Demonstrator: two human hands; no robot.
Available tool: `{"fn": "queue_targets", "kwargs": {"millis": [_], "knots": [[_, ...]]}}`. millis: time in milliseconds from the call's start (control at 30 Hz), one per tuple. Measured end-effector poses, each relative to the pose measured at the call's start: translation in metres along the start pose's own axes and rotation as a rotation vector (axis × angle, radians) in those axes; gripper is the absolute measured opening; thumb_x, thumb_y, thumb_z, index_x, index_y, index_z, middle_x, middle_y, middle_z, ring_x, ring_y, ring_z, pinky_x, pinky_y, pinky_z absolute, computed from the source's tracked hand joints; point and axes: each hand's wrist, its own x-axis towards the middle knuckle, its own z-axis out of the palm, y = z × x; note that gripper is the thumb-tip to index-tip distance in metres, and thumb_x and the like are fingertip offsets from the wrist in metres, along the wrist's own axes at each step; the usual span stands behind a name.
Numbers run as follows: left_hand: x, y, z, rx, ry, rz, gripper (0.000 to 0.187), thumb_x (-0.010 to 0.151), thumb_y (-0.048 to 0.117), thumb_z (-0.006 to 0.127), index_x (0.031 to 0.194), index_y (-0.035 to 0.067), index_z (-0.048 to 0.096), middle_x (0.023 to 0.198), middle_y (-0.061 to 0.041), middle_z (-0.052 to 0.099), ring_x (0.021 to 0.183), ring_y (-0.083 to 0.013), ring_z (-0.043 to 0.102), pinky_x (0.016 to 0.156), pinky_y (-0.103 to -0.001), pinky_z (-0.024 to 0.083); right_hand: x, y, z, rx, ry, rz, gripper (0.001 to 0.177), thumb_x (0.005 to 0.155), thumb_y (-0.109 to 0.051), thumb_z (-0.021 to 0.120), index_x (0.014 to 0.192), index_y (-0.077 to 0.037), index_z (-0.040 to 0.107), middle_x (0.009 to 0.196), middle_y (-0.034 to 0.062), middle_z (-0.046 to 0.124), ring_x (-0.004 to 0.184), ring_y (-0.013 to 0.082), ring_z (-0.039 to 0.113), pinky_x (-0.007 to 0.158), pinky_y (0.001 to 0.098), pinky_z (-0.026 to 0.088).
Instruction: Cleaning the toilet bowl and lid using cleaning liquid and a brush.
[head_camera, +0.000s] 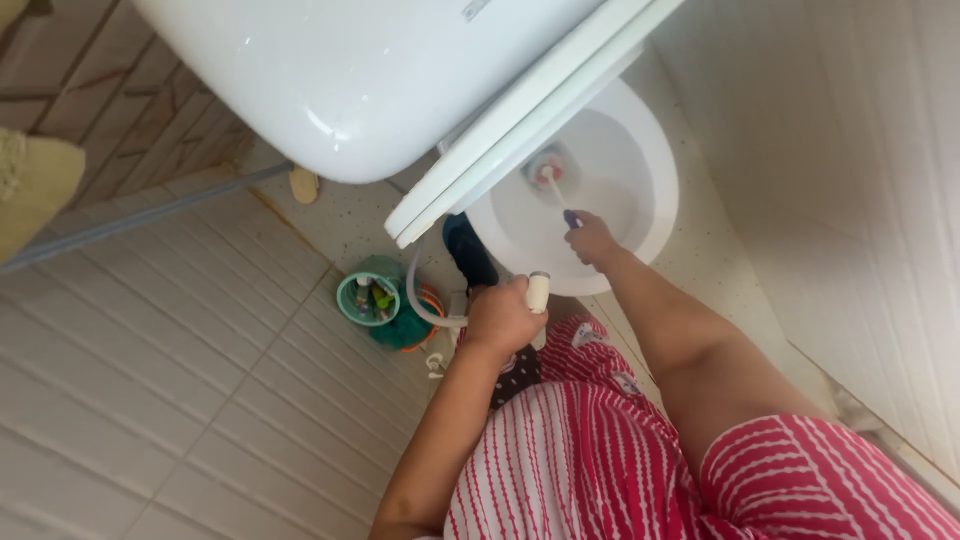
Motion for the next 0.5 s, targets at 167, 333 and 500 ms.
{"fn": "queue_targets", "kwargs": {"millis": [167, 333, 500], "knots": [[-0.001, 0.005, 0.006, -0.02, -0.007, 0.016, 0.031, 0.076, 0.03, 0.077, 0.093, 0.007, 0.067, 0.09, -0.019, 0.073, 0.086, -0.0406, 0.07, 0.079, -0.051, 0.055, -0.031, 0.013, -0.019, -0.766, 0.014, -0.319, 0.062, 0.081, -0.011, 0.066, 0.142, -0.007, 0.055, 0.123, 0.0251, 0.068, 0.113, 0.0399, 0.065, 0.098, 0.0437, 0.052], [-0.001, 0.007, 0.005, -0.029, 0.018, 0.019, 0.03, 0.077, 0.03, 0.076, 0.094, 0.007, 0.066, 0.089, -0.019, 0.073, 0.086, -0.0412, 0.07, 0.079, -0.052, 0.055, -0.108, -0.015, -0.028, -0.76, -0.012, -0.302, 0.068, 0.077, -0.005, 0.062, 0.144, -0.009, 0.051, 0.119, 0.0253, 0.067, 0.111, 0.039, 0.065, 0.095, 0.045, 0.051], [0.007, 0.012, 0.009, -0.047, 0.039, -0.019, 0.03, 0.077, 0.029, 0.076, 0.093, 0.006, 0.065, 0.09, -0.019, 0.073, 0.087, -0.0413, 0.07, 0.078, -0.052, 0.055, -0.04, -0.023, -0.033, -0.878, -0.032, -0.246, 0.052, 0.082, -0.007, 0.061, 0.134, -0.01, 0.059, 0.11, 0.0241, 0.07, 0.105, 0.0406, 0.068, 0.091, 0.0475, 0.054]]}}
